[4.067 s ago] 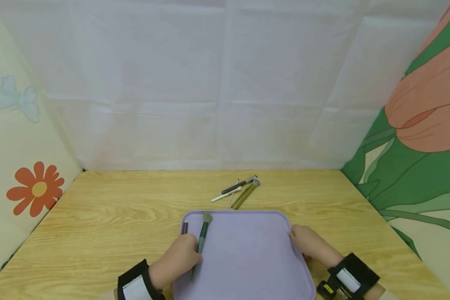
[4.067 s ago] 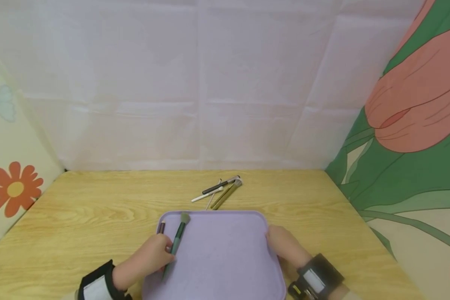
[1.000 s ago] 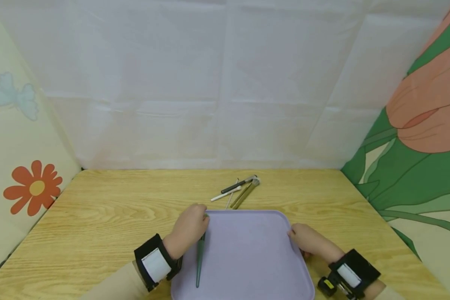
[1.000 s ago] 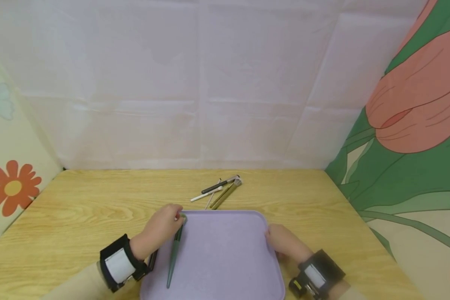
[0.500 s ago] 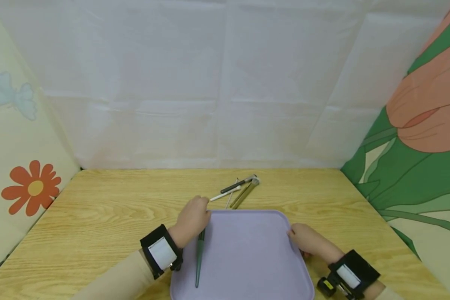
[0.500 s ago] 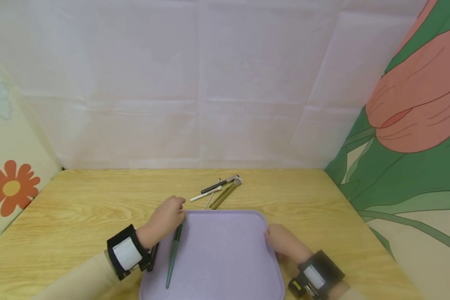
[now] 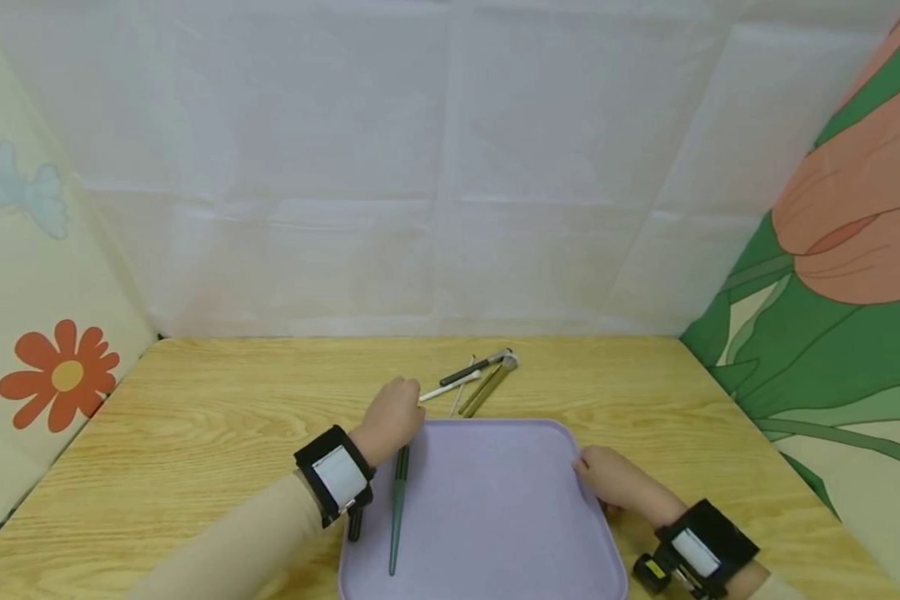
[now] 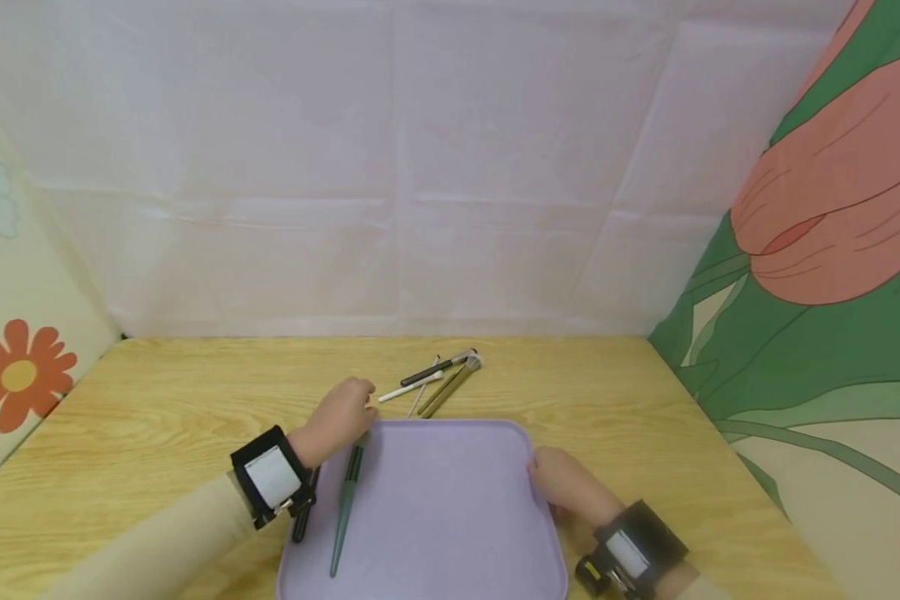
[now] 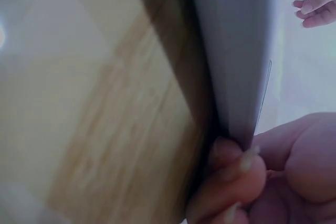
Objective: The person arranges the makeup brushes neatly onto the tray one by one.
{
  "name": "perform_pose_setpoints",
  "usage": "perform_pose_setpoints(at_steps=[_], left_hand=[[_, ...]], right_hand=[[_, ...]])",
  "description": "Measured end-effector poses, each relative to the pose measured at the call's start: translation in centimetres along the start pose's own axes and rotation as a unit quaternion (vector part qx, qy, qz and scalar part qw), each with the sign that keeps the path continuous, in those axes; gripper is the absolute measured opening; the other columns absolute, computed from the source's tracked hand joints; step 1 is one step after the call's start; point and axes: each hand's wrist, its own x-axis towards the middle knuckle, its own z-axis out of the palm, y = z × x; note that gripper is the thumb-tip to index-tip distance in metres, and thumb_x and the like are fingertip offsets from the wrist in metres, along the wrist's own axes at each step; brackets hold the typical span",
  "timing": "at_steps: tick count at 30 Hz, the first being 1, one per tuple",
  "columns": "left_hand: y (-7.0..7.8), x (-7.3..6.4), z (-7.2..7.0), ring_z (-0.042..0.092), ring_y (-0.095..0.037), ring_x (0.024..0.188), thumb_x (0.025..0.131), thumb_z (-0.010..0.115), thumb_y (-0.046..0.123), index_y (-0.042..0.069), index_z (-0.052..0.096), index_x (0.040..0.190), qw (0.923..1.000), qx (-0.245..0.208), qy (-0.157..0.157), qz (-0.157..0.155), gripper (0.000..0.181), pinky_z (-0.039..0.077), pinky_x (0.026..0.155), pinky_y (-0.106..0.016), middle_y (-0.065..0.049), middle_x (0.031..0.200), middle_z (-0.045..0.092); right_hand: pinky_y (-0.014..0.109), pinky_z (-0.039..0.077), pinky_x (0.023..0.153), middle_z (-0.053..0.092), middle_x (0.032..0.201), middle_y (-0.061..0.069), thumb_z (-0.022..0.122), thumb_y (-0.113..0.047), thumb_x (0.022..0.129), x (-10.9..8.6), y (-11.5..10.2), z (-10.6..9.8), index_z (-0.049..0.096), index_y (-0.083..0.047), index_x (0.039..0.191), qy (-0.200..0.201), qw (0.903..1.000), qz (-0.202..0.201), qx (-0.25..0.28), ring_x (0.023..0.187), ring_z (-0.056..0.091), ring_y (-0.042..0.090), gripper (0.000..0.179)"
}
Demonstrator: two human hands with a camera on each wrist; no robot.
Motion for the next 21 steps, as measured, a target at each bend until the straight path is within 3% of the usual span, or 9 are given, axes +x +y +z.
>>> perform_pose_setpoints(at_steps=[10,16,21], left_hand=[[0.3,1.4,0.3,0.046,-0.018,0.056,0.083,0.059,-0.009,-0.005,0.059,0.078,0.9986,-0.007,-0.040,-0.033,0.007,0.040,0.047,-0.027,-0.009,0.067,0.050],[0.1,2.7,0.6,0.045,-0.019,0.057,0.082,0.058,-0.009,-0.003,0.058,0.076,0.9971,0.002,-0.062,-0.044,0.009,0.036,0.048,-0.027,-0.007,0.067,0.050],[0.1,3.6,0.7,0.046,-0.020,0.061,0.081,0.059,-0.008,-0.003,0.058,0.077,0.9953,-0.002,-0.077,-0.058,0.007,0.041,0.053,-0.030,-0.008,0.070,0.051]], right_hand=[[0.022,0.034,0.041,0.046,0.059,0.006,0.041,-0.007,0.100,-0.1,0.1,0.2,0.052,0.001,0.084,0.009,0.9999,-0.011,0.006,0.041,0.039,0.012,0.020],[0.023,0.035,0.041,0.046,0.059,0.006,0.041,-0.007,0.100,-0.1,0.0,0.2,0.052,0.001,0.085,0.011,0.9999,-0.010,0.002,0.041,0.040,0.012,0.021],[0.024,0.036,0.042,0.046,0.059,0.006,0.041,-0.007,0.099,-0.1,0.0,0.2,0.052,0.001,0.084,0.012,0.9999,-0.008,-0.003,0.042,0.040,0.012,0.020]])
